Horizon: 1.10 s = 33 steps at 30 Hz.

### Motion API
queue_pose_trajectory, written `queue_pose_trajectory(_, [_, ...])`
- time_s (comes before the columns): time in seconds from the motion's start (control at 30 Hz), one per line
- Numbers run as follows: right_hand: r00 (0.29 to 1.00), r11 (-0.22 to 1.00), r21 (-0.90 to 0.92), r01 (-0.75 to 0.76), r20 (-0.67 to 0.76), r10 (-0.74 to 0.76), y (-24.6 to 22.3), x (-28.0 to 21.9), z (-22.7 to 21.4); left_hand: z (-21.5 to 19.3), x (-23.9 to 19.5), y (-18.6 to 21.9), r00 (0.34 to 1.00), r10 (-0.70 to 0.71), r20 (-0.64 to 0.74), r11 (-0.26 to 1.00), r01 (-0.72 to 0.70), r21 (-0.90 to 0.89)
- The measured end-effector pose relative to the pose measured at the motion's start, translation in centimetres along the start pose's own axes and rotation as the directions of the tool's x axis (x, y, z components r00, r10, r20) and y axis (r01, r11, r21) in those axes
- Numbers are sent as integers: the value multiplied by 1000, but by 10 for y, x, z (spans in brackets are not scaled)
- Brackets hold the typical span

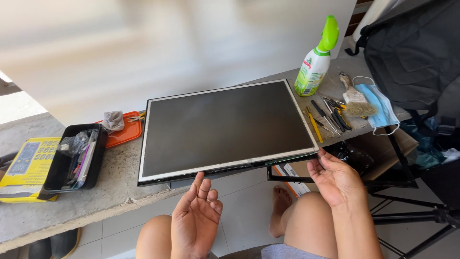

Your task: The person cleans a flat-screen monitor using a brush and a yellow toothbrush to remove dust from the surface and edges. They then remove a small green circuit board from the monitor's frame, clean it with a white cloth, and wipe the monitor screen.

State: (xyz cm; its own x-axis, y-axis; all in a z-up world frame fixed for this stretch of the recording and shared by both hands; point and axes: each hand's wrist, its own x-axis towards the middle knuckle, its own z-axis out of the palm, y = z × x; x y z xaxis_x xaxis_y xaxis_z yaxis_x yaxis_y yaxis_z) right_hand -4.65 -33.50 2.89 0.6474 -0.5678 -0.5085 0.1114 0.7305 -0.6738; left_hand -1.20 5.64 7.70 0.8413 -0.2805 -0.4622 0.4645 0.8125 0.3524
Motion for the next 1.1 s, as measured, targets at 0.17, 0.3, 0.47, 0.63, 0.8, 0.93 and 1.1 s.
queue_pose_trajectory(0.17, [1000,1000,-17,17,7,-17,0,-3,3,-6,2,0,998,-41,57,998,43,-34])
queue_pose_trajectory(0.3, [999,999,-30,42,-10,-42,-4,-20,18,3,1,-4,984,-75,162,990,93,-105])
queue_pose_trajectory(0.47, [995,991,-91,98,4,-98,-1,-21,17,17,-2,-7,982,-42,185,988,69,-140])
queue_pose_trajectory(0.63, [956,911,-289,295,88,-281,24,1,-5,31,-6,-7,998,-14,55,996,19,-87])
queue_pose_trajectory(0.8, [842,654,-567,501,143,-520,28,-24,8,64,-25,-2,998,-22,-63,1000,22,-2])
queue_pose_trajectory(0.93, [601,114,-738,666,439,-668,28,-32,3,57,-21,-1,1000,-9,-24,1000,9,-22])
queue_pose_trajectory(1.1, [499,-157,-690,706,643,-581,14,-4,-16,15,1,-4,976,20,218,997,-3,-76])
